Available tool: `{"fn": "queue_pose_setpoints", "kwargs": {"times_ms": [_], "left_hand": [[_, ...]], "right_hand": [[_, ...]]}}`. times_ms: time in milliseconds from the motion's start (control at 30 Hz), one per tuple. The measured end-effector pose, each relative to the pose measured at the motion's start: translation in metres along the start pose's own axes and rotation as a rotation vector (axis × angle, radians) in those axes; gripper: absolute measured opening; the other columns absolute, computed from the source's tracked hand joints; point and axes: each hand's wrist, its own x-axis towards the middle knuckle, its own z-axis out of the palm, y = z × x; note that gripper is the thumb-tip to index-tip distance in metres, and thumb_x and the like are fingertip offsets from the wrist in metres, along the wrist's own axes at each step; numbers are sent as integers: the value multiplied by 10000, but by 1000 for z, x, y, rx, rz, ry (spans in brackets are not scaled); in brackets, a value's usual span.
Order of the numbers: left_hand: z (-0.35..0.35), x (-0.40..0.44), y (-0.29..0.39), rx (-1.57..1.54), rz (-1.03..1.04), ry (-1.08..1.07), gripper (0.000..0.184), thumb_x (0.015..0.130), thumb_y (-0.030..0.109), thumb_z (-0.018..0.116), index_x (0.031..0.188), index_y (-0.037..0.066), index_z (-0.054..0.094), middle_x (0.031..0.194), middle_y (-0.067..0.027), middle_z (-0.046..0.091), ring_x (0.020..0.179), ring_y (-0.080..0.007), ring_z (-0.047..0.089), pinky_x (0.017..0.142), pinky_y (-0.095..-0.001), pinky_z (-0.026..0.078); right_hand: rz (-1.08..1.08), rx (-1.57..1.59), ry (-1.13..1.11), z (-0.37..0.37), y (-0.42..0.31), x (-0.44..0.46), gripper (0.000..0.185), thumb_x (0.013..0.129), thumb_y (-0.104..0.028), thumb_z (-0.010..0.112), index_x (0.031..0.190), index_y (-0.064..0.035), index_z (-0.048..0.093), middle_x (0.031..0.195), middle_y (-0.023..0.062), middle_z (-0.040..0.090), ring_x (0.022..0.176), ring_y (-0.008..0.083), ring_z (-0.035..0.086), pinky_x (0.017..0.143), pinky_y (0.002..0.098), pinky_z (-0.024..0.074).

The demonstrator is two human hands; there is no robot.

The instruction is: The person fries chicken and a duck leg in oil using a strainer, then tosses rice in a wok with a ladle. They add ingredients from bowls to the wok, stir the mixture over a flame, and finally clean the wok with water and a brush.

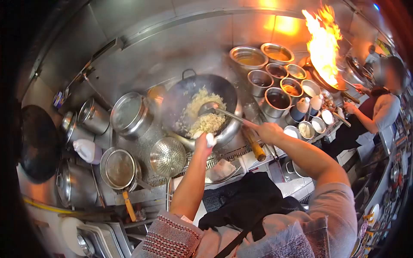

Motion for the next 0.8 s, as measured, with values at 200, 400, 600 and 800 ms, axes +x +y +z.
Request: {"fn": "queue_pose_setpoints", "kwargs": {"times_ms": [200, 400, 600, 800], "left_hand": [[-53, -155, -43, 61, 14, -19, 125, 938, 123, 426, 1021, 115, 519, 813, -87, 627, 658, -207, 634, 461, -377, 495], [6, -77, 44, 20, 18, 0, 80, 942, 159, 509, 1005, 110, 512, 796, -73, 583, 642, -247, 595, 550, -444, 534], [-49, -79, -22, -10, 88, -211, 199, 888, 54, 478, 1073, 102, 533, 923, -79, 612, 738, -239, 630, 629, -397, 548], [8, -110, 85, -30, -68, 60, 108, 945, 199, 499, 974, 101, 535, 792, -42, 604, 657, -201, 617, 533, -372, 543]], "right_hand": [[40, 37, 96, -15, -19, -19, 869, 822, -41, 473, 1505, -415, 88, 820, 188, 661, 759, 349, 673, 661, 456, 526], [-548, 423, 187, 45, 55, -43, 902, 757, -3, 463, 1509, -393, 151, 914, 213, 656, 818, 329, 677, 730, 418, 515], [29, 137, 116, 64, -11, 14, 869, 828, -84, 530, 1500, -438, 106, 946, 241, 653, 852, 352, 673, 704, 460, 513], [-179, 320, 232, 24, 15, -24, 806, 859, -128, 502, 1515, -341, 86, 853, 283, 638, 783, 427, 643, 729, 475, 503]]}}
